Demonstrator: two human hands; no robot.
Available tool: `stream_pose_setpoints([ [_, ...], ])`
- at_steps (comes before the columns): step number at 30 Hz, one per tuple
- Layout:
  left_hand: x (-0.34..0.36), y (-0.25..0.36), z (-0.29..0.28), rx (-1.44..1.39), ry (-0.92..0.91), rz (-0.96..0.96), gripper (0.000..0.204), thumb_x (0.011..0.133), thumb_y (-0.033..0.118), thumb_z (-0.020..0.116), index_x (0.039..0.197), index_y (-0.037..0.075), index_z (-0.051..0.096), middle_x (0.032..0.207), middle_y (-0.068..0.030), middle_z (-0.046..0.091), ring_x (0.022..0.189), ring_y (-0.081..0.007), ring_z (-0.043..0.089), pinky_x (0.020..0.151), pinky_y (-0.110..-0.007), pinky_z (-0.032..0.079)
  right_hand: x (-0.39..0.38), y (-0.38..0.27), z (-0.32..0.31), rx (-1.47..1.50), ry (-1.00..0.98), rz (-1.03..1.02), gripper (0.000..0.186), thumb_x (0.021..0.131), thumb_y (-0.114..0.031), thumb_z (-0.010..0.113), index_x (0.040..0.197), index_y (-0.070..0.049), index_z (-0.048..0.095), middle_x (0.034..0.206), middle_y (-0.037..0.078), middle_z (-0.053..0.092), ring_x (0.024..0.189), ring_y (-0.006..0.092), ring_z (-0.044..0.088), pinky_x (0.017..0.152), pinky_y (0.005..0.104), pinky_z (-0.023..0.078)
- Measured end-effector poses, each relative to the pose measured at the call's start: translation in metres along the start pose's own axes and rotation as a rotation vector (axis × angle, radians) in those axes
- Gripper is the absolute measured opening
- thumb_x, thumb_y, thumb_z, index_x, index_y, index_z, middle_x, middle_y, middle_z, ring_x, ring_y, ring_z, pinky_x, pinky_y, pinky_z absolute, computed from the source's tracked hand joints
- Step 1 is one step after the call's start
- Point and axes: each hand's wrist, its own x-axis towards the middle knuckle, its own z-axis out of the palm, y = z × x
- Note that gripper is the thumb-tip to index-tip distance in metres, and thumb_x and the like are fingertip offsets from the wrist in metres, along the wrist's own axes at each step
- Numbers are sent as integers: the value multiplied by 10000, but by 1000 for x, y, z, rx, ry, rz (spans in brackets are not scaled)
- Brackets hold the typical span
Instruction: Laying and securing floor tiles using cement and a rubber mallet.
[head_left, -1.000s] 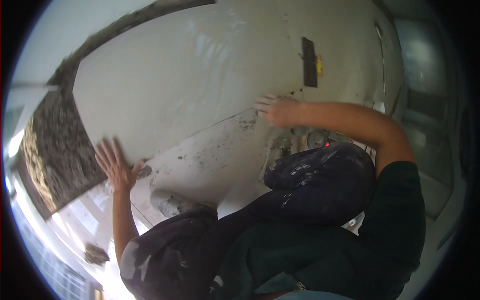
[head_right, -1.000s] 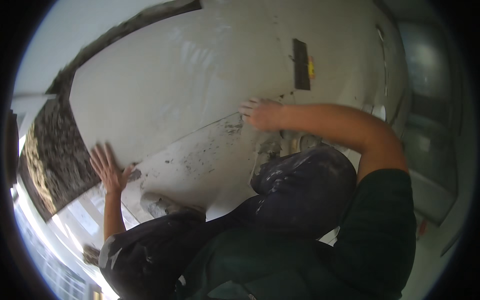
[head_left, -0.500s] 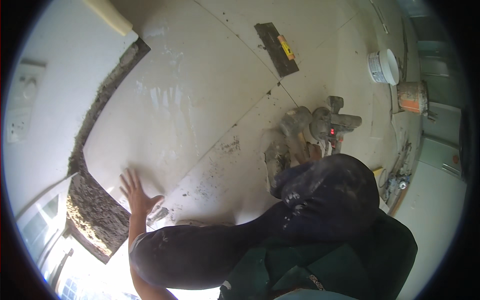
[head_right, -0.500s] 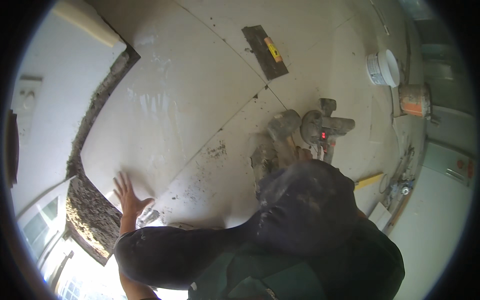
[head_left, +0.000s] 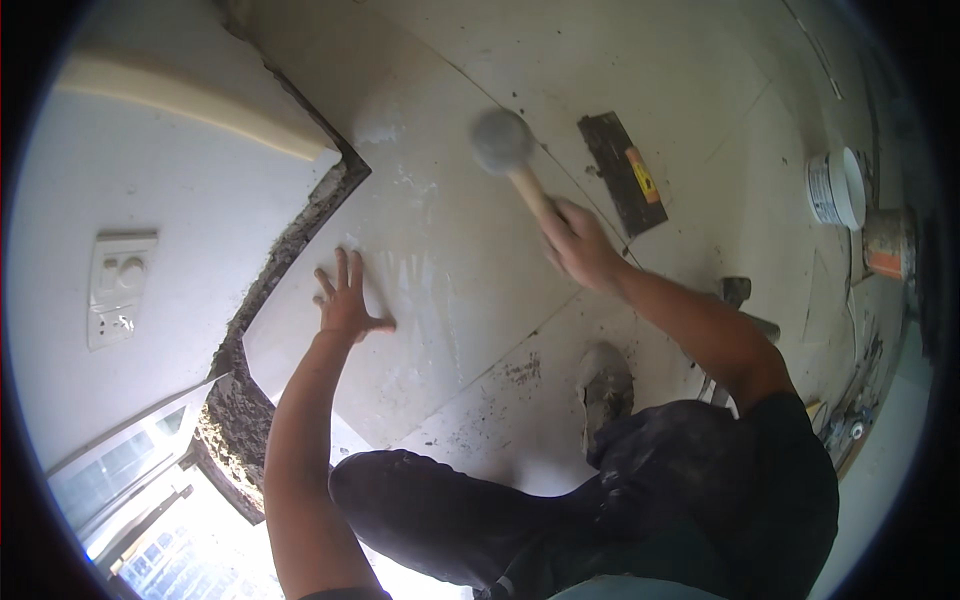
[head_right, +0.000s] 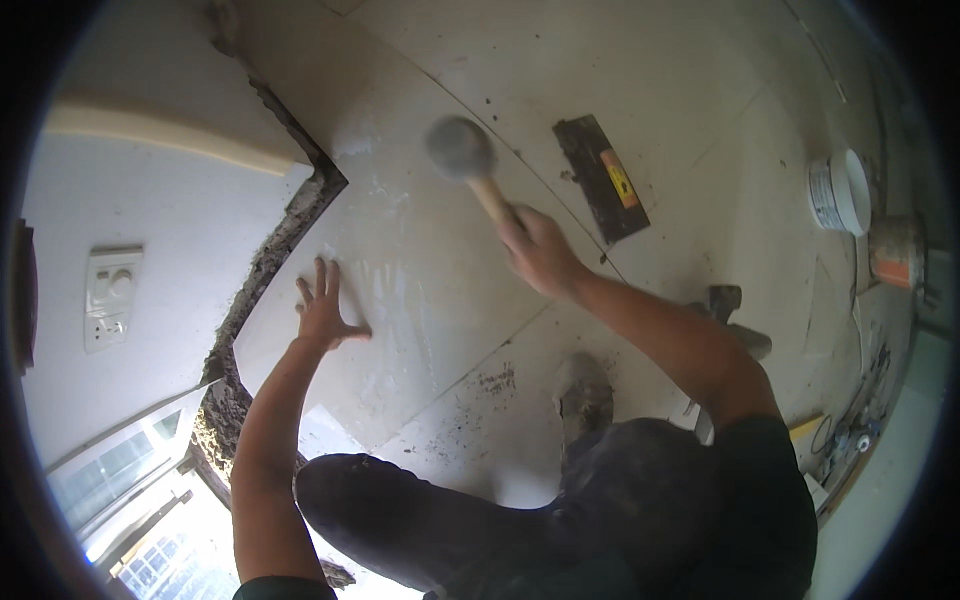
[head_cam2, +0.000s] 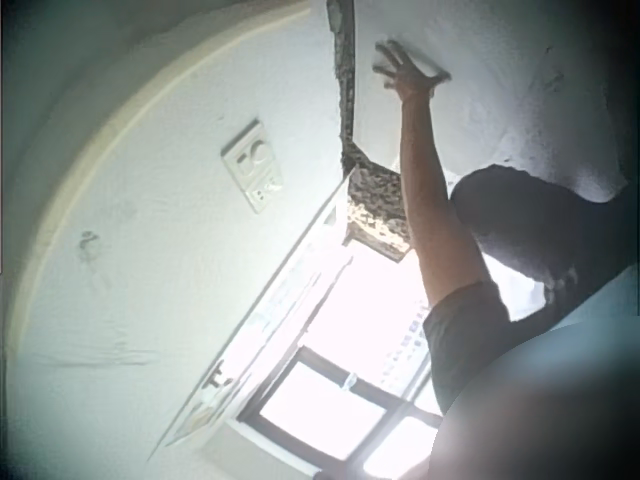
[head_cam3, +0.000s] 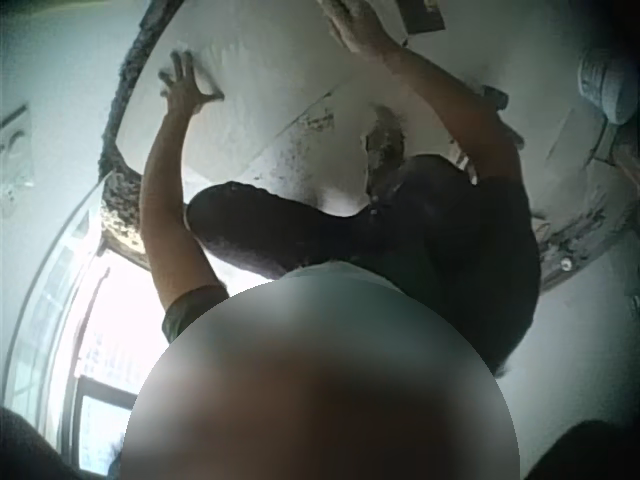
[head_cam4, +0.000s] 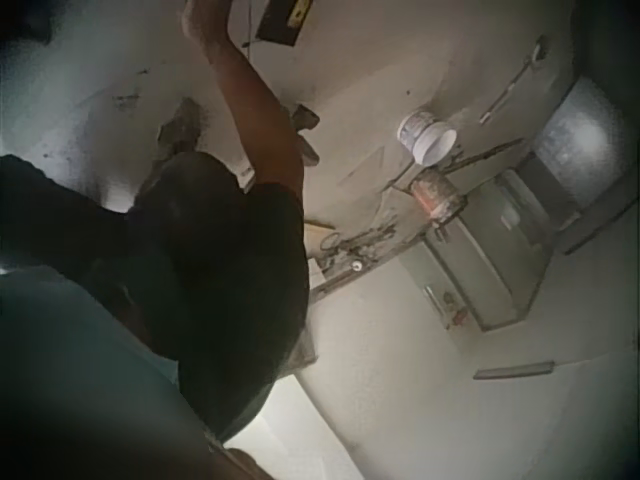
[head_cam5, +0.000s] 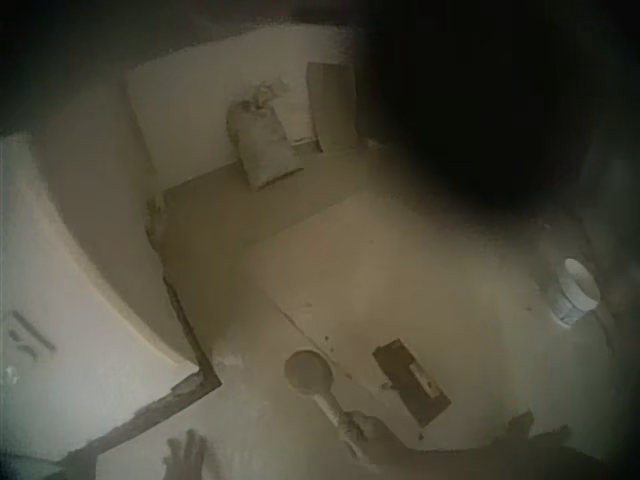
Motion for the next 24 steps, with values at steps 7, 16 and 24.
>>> stream_pose_setpoints([
  [7, -1, 0, -2, -6, -23, -2, 1520, 437, 445, 954, 1579, 162, -8, 1645, -129, -71, 1440, -568, 30, 1055, -723, 301, 187, -30, 59, -137, -9, 75, 334, 1026, -325, 468, 846, -44, 478, 649, 7, 466, 444, 95, 436, 362, 296, 340],
  [16, 4, 5, -2, -11, -10, 3, 1522, 423, 435, 958, 1579, 154, 9, 1644, -134, -57, 1435, -575, 33, 1063, -724, 290, 187, -11, 68, -241, 38, -12, 356, 1025, -335, 458, 840, -35, 503, 652, 27, 494, 454, 112, 455, 383, 302, 384],
  [24, 6, 6, 3, 9, 9, -2, 1518, 438, 430, 957, 1578, 185, -15, 1645, -117, -63, 1438, -565, 35, 1069, -718, 300, 94, 17, 60, -310, -13, 9, 355, 1010, -316, 470, 938, 15, 578, 714, 211, 610, 669, 357, 611, 632, 465, 460],
])
